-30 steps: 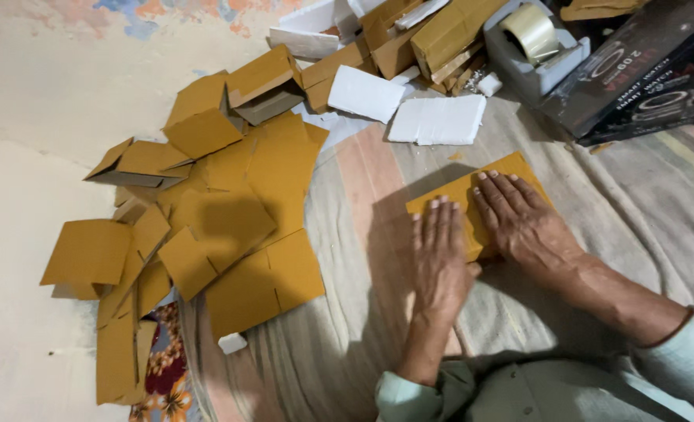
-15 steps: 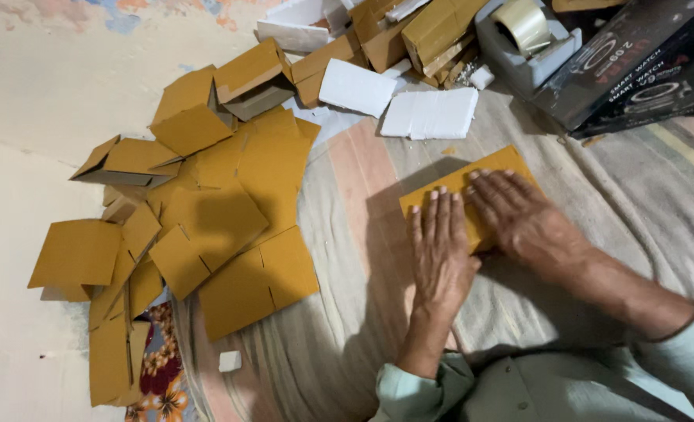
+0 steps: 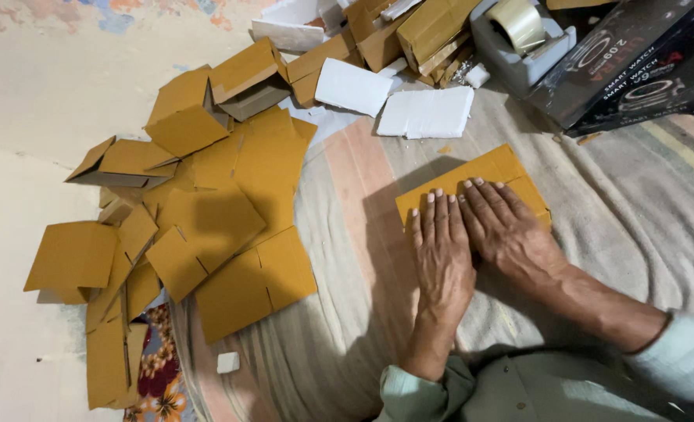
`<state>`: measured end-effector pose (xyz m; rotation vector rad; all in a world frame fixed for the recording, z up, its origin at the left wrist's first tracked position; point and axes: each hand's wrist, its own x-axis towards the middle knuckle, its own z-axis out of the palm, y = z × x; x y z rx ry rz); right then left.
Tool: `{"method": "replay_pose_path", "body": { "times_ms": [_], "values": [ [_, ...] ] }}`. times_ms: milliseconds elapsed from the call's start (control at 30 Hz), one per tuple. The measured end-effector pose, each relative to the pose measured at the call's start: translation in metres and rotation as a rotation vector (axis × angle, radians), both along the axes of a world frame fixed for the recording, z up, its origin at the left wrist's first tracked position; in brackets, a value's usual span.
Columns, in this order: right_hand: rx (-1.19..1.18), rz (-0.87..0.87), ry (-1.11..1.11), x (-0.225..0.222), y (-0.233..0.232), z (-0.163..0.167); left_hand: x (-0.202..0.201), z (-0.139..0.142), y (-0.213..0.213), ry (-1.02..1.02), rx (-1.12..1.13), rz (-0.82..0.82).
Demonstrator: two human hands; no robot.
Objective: The person sits at a bed covered with flat pre-cut yellow cardboard boxes and folds them one at a time, pressing the sides and tucking flaps to form each box, then sets the folded box aside and picks up the next flat blank.
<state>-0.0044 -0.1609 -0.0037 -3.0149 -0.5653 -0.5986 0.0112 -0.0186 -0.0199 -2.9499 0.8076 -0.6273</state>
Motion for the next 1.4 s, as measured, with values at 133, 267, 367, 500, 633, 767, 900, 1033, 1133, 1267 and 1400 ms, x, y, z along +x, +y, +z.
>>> {"method": "replay_pose_path", "body": {
  "times_ms": [133, 267, 367, 500, 633, 767, 900, 1033, 1133, 1267, 1400],
  "values": [
    [-0.188, -0.048, 0.053, -0.004, -0.029, -0.001, -0.004, 0.006, 0.025, 0.311, -0.272, -0.023],
    [0.129, 0.054, -0.079, 0.001, -0.051, -0.01, -0.002, 0.008, 0.043, 0.204, -0.291, -0.024],
    [0.128, 0.027, -0.019, 0.02, -0.039, -0.018, 0.013, 0.002, 0.032, 0.257, -0.292, 0.086],
    [0.185, 0.102, -0.084, 0.062, -0.015, -0.007, 0.053, 0.0, 0.004, 0.217, -0.242, 0.095],
    [0.076, 0.054, 0.149, 0.084, -0.013, 0.015, 0.075, 0.007, 0.008, 0.405, -0.29, 0.129],
    [-0.092, -0.124, 0.227, 0.079, -0.019, 0.026, 0.086, 0.01, 0.021, 0.581, -0.38, 0.29],
    [-0.138, 0.045, 0.049, 0.084, -0.009, 0.026, 0.097, -0.002, 0.004, 0.303, -0.214, 0.234],
    [0.202, 0.17, -0.022, 0.092, -0.002, 0.026, 0.101, -0.012, -0.003, 0.27, -0.286, 0.189],
    [0.036, -0.051, 0.05, 0.088, -0.007, 0.022, 0.098, -0.013, 0.002, 0.27, -0.312, 0.226],
    [-0.094, -0.173, -0.004, 0.083, -0.01, 0.021, 0.095, -0.008, 0.002, 0.253, -0.294, 0.333],
    [0.141, 0.035, 0.048, 0.088, -0.01, 0.019, 0.093, 0.002, -0.001, 0.315, -0.275, 0.222]
  ]
}}
